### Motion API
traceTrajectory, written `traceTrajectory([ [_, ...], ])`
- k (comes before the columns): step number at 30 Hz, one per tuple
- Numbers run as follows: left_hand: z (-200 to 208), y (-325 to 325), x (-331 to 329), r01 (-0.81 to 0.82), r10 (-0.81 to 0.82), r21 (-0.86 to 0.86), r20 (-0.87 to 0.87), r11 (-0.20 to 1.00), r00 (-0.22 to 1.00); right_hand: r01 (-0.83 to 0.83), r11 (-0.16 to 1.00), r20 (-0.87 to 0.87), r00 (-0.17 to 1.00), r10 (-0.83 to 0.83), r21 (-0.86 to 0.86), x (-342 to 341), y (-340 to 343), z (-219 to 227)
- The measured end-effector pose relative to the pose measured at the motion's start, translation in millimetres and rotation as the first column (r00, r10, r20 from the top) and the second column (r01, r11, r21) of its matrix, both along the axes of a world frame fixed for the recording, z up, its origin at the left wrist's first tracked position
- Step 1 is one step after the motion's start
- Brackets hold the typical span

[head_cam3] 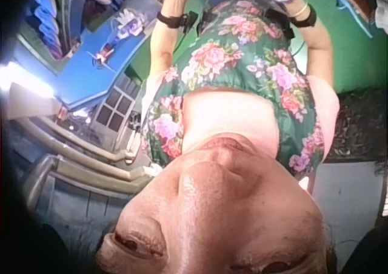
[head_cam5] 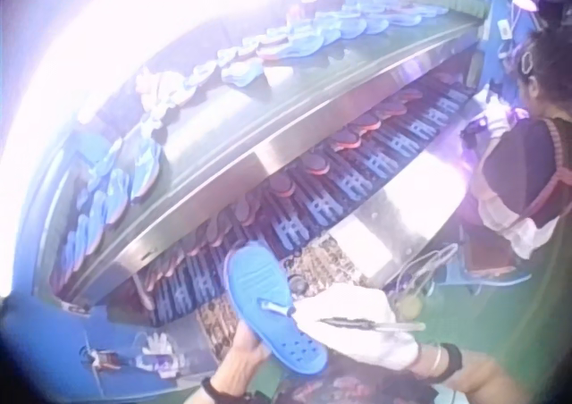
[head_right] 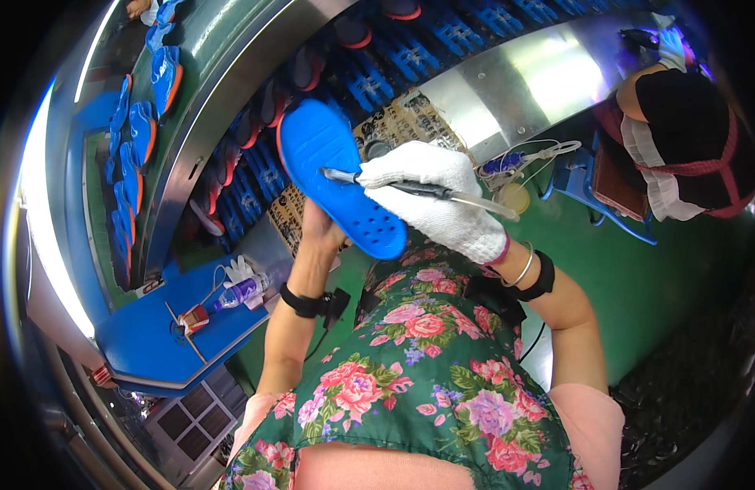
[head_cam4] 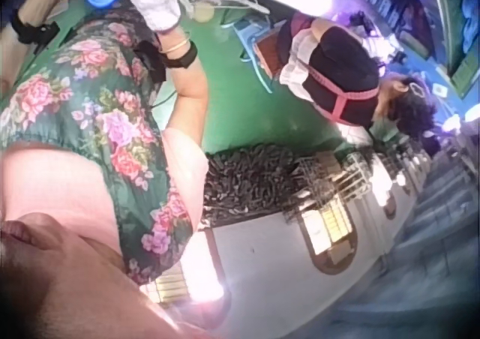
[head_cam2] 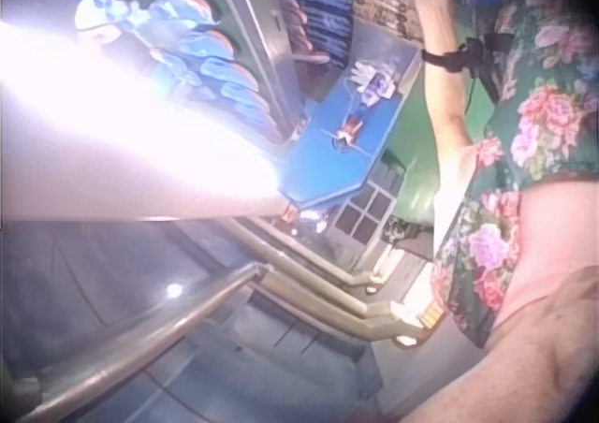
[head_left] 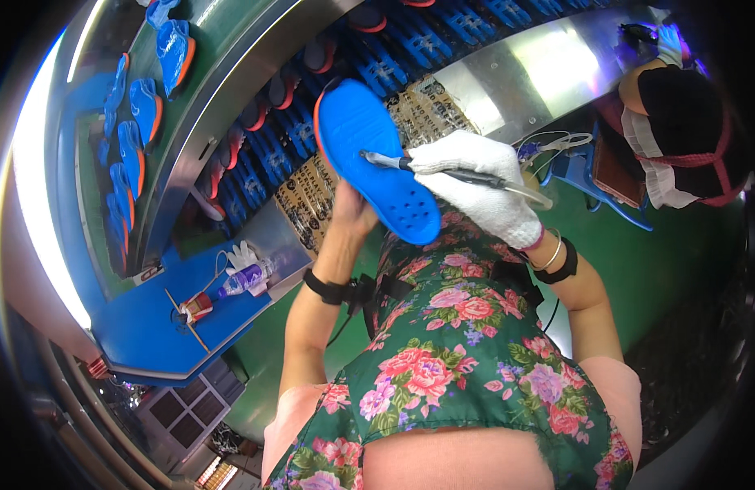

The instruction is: Applying adhesive to shoe soles using a brush.

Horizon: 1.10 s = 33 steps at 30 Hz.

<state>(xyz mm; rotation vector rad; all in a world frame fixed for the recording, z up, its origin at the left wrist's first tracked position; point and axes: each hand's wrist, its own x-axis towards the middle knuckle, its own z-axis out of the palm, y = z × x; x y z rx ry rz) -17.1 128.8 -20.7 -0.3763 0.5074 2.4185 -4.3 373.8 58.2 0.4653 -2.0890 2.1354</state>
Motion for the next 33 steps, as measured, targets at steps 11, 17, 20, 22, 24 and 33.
traceTrajectory([
  [11,-13.4,-14.0,29.6,0.086,-0.093,-0.082,-0.083,0.993,0.992,0.007,0.983,-0.280,0.959,0.046,0.185,0.2,8.9,-1.8],
  [17,23.5,14.9,31.6,-0.162,0.161,0.146,0.024,0.976,0.987,0.082,0.992,-0.262,0.963,-0.055,0.092,3.5,6.7,10.9],
  [20,0.1,14.6,34.9,-0.211,0.219,0.165,-0.031,0.963,0.975,0.132,0.977,-0.346,0.936,-0.066,0.169,-2.5,8.1,25.2],
  [22,-0.8,21.3,32.4,-0.253,0.252,-0.003,-0.076,0.968,0.965,0.161,0.968,-0.411,0.909,-0.069,0.195,-5.5,4.5,30.3],
  [24,27.3,44.7,29.4,-0.214,0.209,-0.031,-0.127,0.976,0.970,0.201,0.954,-0.493,0.868,-0.068,0.222,-9.9,5.2,31.5],
  [33,30.3,43.7,40.4,-0.129,0.100,-0.172,-0.168,0.977,0.981,0.249,0.929,-0.641,0.767,-0.017,0.273,-37.1,-1.6,49.1],
])
